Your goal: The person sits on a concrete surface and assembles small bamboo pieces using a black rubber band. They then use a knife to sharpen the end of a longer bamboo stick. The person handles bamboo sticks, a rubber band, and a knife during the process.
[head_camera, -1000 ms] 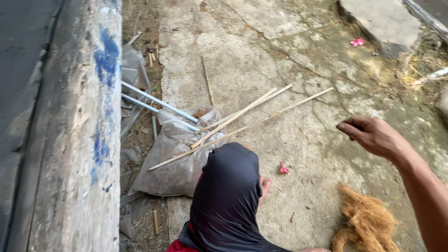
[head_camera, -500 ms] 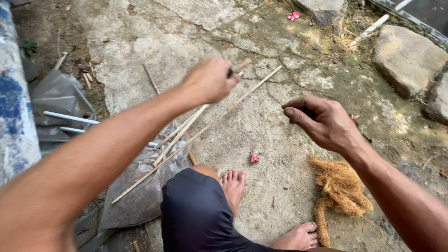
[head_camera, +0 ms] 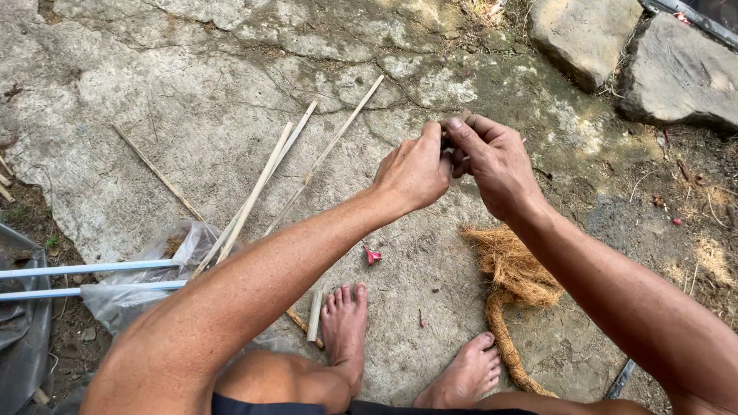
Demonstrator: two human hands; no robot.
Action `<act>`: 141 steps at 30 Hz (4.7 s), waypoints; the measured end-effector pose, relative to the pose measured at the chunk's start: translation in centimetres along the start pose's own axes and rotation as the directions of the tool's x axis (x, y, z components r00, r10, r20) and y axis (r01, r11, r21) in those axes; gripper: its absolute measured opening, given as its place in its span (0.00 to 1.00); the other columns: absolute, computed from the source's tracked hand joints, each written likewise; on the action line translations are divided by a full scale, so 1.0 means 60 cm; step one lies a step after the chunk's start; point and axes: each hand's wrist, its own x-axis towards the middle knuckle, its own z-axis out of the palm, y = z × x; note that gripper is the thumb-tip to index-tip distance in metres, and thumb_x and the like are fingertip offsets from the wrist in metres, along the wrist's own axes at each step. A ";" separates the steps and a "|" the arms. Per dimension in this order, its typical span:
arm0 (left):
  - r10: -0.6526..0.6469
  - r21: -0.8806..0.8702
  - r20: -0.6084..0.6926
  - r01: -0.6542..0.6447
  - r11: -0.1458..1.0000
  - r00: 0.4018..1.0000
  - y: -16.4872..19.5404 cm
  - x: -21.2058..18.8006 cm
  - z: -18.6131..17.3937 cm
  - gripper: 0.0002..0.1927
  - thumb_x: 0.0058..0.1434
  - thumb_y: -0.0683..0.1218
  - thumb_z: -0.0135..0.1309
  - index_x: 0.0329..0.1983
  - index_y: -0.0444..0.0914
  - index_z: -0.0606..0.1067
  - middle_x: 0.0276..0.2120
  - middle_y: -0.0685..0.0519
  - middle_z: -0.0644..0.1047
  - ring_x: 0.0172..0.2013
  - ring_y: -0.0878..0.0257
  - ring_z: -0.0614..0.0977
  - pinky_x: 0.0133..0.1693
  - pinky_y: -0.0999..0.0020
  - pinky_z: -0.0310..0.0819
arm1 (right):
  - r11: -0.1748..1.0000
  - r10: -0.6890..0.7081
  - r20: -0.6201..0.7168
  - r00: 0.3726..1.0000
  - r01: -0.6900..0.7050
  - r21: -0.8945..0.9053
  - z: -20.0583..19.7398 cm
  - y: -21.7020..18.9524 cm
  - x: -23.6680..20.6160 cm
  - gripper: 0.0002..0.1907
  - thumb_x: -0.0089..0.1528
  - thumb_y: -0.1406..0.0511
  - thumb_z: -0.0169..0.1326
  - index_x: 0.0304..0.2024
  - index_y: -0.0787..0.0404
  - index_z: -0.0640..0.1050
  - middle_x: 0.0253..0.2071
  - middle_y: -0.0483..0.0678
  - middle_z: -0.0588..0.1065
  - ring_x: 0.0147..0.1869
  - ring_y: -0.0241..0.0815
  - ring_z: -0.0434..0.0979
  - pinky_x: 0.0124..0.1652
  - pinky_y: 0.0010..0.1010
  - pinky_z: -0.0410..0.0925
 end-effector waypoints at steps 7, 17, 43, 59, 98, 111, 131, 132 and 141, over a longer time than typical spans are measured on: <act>0.014 -0.219 -0.140 -0.045 0.975 0.990 -0.055 -0.052 0.056 0.40 0.59 0.46 0.64 0.64 0.30 0.53 0.62 0.32 0.62 0.63 0.44 0.65 0.58 0.39 0.63 | 0.973 -0.019 -0.056 0.998 0.031 0.227 -0.033 0.056 0.032 0.17 0.74 0.57 0.42 0.48 0.63 0.75 0.43 0.48 0.78 0.45 0.35 0.79 0.44 0.30 0.75; -0.194 -0.834 0.107 0.194 0.516 0.975 0.054 -0.038 0.161 0.22 0.71 0.46 0.40 0.65 0.35 0.56 0.45 0.42 0.77 0.37 0.56 0.83 0.34 0.66 0.80 | 0.895 -0.025 -0.449 0.893 0.220 0.389 -0.019 0.108 0.107 0.13 0.75 0.59 0.40 0.47 0.60 0.72 0.39 0.48 0.78 0.40 0.36 0.79 0.40 0.29 0.77; 0.146 -0.642 -0.325 -0.331 0.691 0.934 0.110 -0.080 0.163 0.14 0.71 0.42 0.52 0.58 0.36 0.68 0.46 0.49 0.75 0.44 0.62 0.84 0.45 0.70 0.86 | 0.682 0.211 -0.536 0.817 0.270 0.680 -0.075 0.034 0.162 0.16 0.69 0.58 0.46 0.45 0.63 0.77 0.35 0.50 0.76 0.40 0.39 0.77 0.40 0.34 0.74; 0.262 -0.587 -0.299 -0.394 0.707 0.917 0.114 -0.091 0.161 0.23 0.69 0.41 0.53 0.66 0.37 0.63 0.51 0.46 0.71 0.45 0.60 0.84 0.47 0.70 0.85 | 0.686 0.174 -0.583 0.794 0.328 0.650 -0.092 0.034 0.161 0.15 0.70 0.59 0.47 0.42 0.65 0.78 0.32 0.49 0.77 0.37 0.38 0.78 0.39 0.34 0.76; -0.676 0.033 -0.070 0.679 0.733 0.733 -0.415 -0.006 -0.157 0.13 0.72 0.45 0.45 0.57 0.44 0.74 0.38 0.50 0.76 0.28 0.66 0.73 0.28 0.70 0.74 | 0.732 0.201 0.466 0.862 0.184 -0.656 0.059 0.472 -0.080 0.18 0.66 0.55 0.50 0.47 0.60 0.80 0.49 0.58 0.78 0.33 0.45 0.81 0.36 0.42 0.79; -0.560 0.316 -0.459 0.716 0.623 0.690 -0.578 -0.145 -0.225 0.28 0.57 0.45 0.62 0.60 0.37 0.69 0.52 0.39 0.70 0.49 0.45 0.76 0.51 0.45 0.68 | 0.692 0.339 0.398 0.852 0.061 -0.720 0.044 0.465 -0.089 0.18 0.65 0.52 0.49 0.48 0.54 0.81 0.36 0.50 0.81 0.28 0.41 0.78 0.31 0.39 0.77; -0.703 -0.363 0.207 0.720 0.591 0.681 -0.567 -0.110 -0.130 0.19 0.67 0.42 0.51 0.61 0.38 0.73 0.41 0.44 0.82 0.34 0.62 0.85 0.34 0.70 0.83 | 0.621 0.320 0.479 0.817 0.201 -0.757 0.058 0.483 -0.080 0.17 0.68 0.53 0.48 0.44 0.58 0.79 0.37 0.51 0.79 0.30 0.43 0.79 0.31 0.36 0.79; -0.709 -0.344 0.213 0.731 0.590 0.673 -0.565 -0.109 -0.128 0.19 0.67 0.43 0.50 0.62 0.39 0.72 0.41 0.44 0.82 0.35 0.62 0.84 0.34 0.70 0.83 | 0.651 0.279 0.492 0.825 0.214 -0.728 0.057 0.483 -0.080 0.17 0.67 0.53 0.48 0.44 0.58 0.79 0.38 0.51 0.79 0.30 0.43 0.79 0.31 0.37 0.79; -0.758 -0.001 0.082 0.761 0.649 0.647 -0.548 -0.099 -0.143 0.16 0.73 0.50 0.48 0.59 0.41 0.79 0.45 0.46 0.81 0.47 0.55 0.80 0.55 0.47 0.74 | 0.628 0.321 0.482 0.815 0.198 -0.753 0.054 0.484 -0.085 0.19 0.68 0.53 0.48 0.49 0.57 0.78 0.45 0.52 0.81 0.36 0.45 0.82 0.37 0.38 0.80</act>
